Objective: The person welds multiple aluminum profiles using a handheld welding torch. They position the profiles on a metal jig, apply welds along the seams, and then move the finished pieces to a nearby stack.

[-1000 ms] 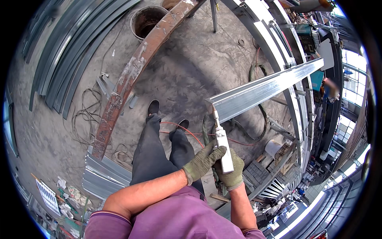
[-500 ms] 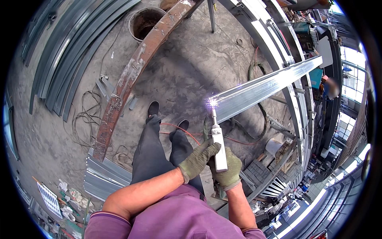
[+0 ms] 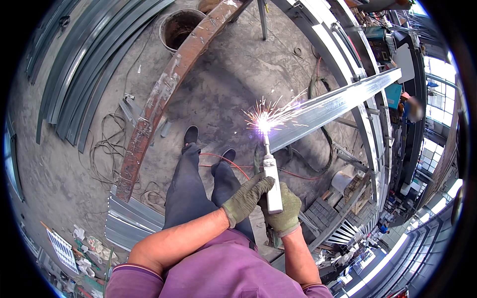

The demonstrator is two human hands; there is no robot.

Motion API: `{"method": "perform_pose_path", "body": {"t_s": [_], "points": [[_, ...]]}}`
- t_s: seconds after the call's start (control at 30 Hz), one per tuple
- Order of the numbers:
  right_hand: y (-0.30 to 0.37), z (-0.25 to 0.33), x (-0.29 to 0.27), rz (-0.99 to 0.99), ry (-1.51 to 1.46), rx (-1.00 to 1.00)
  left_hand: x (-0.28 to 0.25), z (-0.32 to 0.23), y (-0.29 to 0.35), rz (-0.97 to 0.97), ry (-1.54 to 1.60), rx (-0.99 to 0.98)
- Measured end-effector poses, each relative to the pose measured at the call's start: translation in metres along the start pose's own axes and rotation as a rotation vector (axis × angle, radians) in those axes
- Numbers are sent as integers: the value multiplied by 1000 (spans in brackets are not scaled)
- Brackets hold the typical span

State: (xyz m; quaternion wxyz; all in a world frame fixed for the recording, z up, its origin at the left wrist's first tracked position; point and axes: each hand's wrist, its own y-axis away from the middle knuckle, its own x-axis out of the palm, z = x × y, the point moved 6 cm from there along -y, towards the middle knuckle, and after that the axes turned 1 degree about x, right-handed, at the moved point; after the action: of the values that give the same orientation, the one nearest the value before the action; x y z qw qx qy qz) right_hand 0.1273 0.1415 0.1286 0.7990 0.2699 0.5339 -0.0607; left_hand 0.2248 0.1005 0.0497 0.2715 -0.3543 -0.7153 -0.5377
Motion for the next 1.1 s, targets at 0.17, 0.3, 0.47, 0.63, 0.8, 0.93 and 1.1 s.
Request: {"method": "perform_pose_path", "body": {"t_s": [0.17, 0.3, 0.47, 0.63, 0.8, 0.93, 1.1], "points": [[2, -1, 1, 3, 15, -11, -1, 1, 0, 5, -5, -14], [3, -3, 2, -1, 13, -19, 0, 2, 0, 5, 6, -23], [5, -6, 4, 28, 28, -1, 5, -4, 3, -22, -40, 28], [5, -4, 0, 35, 3, 16, 6, -2, 2, -11, -65, 53], [5, -4, -1, 38, -8, 30, 6, 0, 3, -7, -64, 30], [8, -9, 3, 52, 19, 38, 6, 4, 2, -4, -46, 26], [8, -9, 0, 43, -12, 34, 7, 7, 1, 5, -25, 23]]}}
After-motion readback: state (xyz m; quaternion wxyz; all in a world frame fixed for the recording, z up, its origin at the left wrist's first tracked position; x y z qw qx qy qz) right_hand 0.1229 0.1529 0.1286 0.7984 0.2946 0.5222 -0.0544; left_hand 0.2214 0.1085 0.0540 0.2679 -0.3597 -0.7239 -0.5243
